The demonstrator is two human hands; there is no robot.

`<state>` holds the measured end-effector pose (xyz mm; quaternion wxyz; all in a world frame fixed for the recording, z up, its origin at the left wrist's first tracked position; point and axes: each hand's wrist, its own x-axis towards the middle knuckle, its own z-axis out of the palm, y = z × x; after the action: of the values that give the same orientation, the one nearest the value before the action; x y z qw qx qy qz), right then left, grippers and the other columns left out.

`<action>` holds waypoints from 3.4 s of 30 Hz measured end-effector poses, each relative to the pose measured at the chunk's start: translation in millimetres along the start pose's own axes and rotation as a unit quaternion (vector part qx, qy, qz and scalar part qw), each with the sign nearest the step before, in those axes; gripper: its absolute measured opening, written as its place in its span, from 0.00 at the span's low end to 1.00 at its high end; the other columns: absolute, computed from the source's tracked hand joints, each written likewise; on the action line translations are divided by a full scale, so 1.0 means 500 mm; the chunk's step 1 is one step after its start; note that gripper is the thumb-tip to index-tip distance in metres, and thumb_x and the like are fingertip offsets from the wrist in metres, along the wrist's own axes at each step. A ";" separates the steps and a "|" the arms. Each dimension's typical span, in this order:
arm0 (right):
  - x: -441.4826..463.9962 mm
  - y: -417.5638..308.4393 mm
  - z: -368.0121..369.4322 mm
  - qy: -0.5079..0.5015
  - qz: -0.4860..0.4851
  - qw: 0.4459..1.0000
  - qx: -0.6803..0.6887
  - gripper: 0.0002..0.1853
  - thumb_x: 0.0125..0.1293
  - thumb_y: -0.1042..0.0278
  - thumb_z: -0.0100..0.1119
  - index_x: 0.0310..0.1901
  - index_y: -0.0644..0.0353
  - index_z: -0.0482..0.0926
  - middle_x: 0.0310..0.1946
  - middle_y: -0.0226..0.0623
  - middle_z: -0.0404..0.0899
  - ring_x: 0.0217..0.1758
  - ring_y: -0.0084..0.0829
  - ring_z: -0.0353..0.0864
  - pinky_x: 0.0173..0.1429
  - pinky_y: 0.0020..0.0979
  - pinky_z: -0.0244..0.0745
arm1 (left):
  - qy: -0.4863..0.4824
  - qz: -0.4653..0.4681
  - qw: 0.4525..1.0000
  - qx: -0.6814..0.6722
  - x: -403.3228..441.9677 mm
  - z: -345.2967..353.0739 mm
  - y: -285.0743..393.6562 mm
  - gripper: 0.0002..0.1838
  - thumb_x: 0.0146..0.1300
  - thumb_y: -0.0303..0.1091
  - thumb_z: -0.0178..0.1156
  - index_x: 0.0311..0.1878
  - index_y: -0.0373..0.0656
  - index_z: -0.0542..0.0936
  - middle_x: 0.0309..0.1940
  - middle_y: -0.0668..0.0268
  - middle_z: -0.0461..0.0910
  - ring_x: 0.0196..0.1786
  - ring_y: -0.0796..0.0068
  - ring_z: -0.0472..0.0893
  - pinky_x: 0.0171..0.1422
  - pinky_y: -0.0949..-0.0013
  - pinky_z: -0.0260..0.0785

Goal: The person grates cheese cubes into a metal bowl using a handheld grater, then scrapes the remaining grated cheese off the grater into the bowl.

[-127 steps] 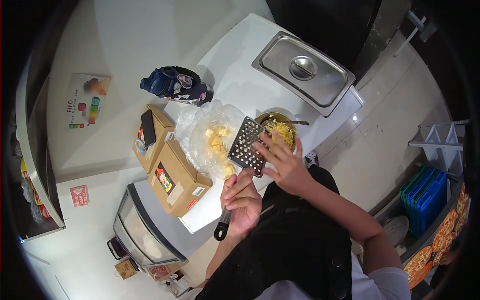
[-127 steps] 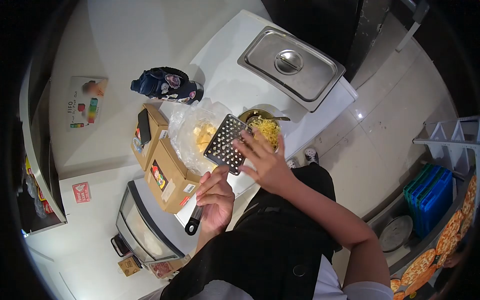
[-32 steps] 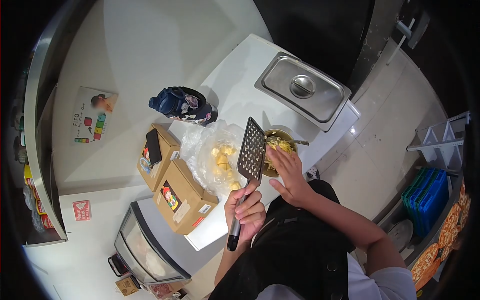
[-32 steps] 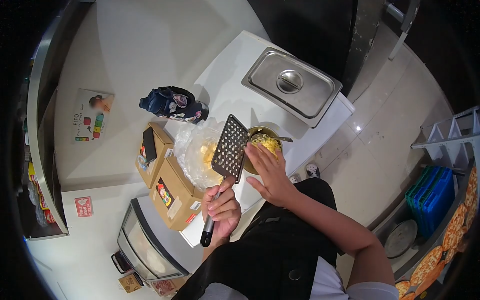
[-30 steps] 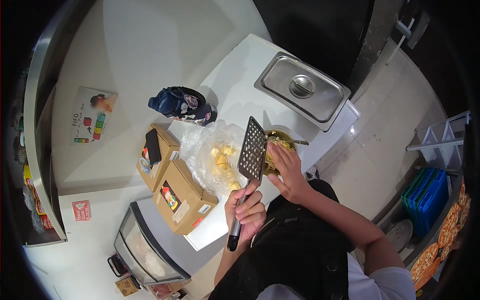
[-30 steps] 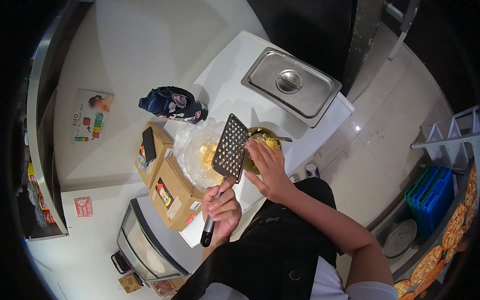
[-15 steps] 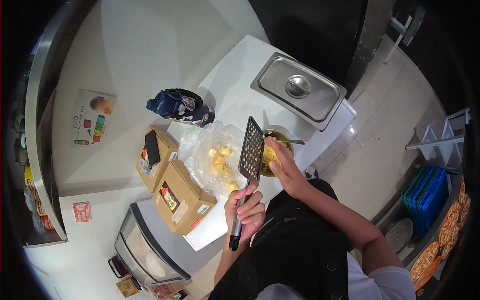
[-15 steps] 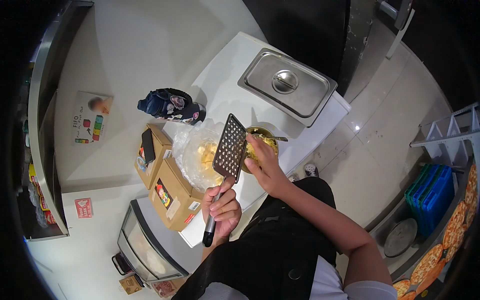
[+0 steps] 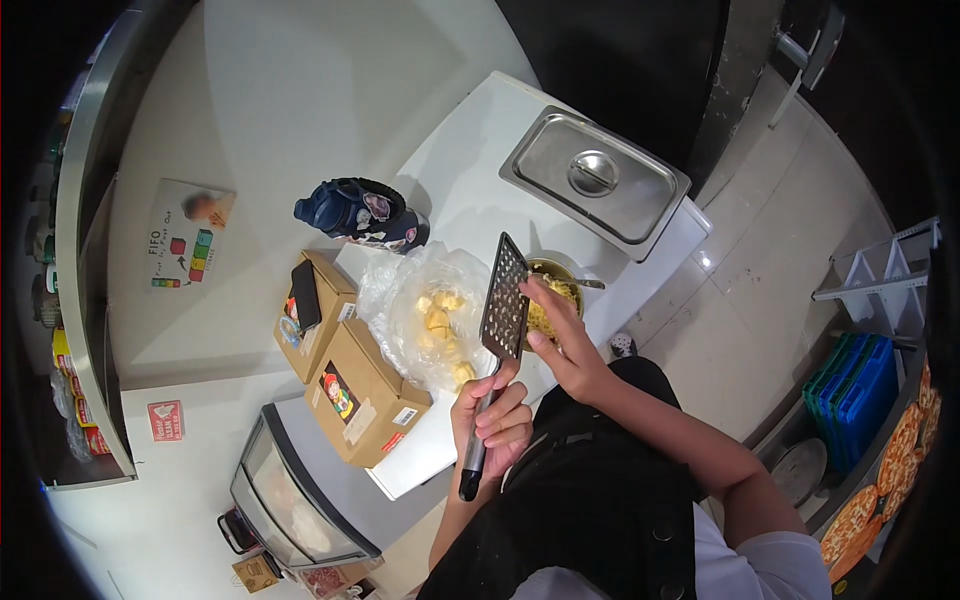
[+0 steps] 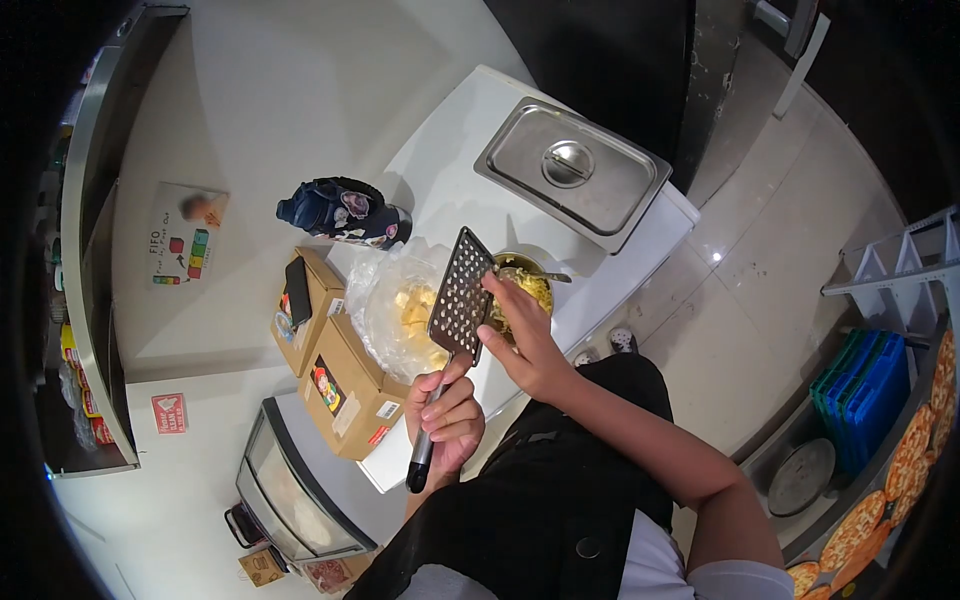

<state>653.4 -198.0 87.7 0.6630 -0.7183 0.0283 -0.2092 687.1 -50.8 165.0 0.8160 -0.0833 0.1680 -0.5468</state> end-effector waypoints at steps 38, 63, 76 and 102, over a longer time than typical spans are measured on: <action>0.037 0.071 0.001 0.055 0.052 0.958 -0.277 0.23 0.67 0.67 0.49 0.65 0.55 0.68 0.56 0.42 0.63 0.54 0.37 0.64 0.59 0.37 0.58 | -0.005 -0.011 1.000 -0.013 -0.001 -0.003 0.017 0.02 0.68 0.29 0.43 0.40 0.42 0.63 0.18 0.67 0.67 0.19 0.79 0.67 0.20 0.79 0.63; 0.050 0.067 -0.001 0.027 -0.002 0.970 -0.241 0.19 0.63 0.69 0.53 0.56 0.58 0.71 0.57 0.43 0.64 0.56 0.40 0.64 0.60 0.35 0.58 | -0.004 0.007 1.000 0.008 -0.017 -0.007 0.027 0.02 0.66 0.28 0.43 0.40 0.43 0.62 0.17 0.66 0.70 0.18 0.78 0.69 0.19 0.79 0.63; 0.085 0.121 0.008 0.060 0.130 0.984 0.106 0.17 0.67 0.75 0.52 0.57 0.63 0.68 0.48 0.39 0.74 0.46 0.28 0.74 0.52 0.26 0.69 | -0.020 0.001 1.000 0.018 -0.025 -0.011 0.024 0.02 0.67 0.28 0.43 0.40 0.42 0.63 0.17 0.68 0.66 0.17 0.80 0.64 0.18 0.80 0.60; 0.073 0.087 0.007 0.051 0.073 0.996 0.011 0.18 0.65 0.79 0.49 0.57 0.62 0.73 0.53 0.41 0.74 0.53 0.28 0.73 0.59 0.25 0.66 | -0.009 0.023 1.000 0.010 -0.039 -0.020 0.023 0.01 0.67 0.28 0.44 0.39 0.43 0.62 0.16 0.67 0.70 0.15 0.80 0.68 0.17 0.81 0.63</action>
<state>698.4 -211.5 55.2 0.6819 -0.6956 0.1118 -0.1968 686.8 -28.1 155.7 0.8305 -0.0763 0.1569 -0.5289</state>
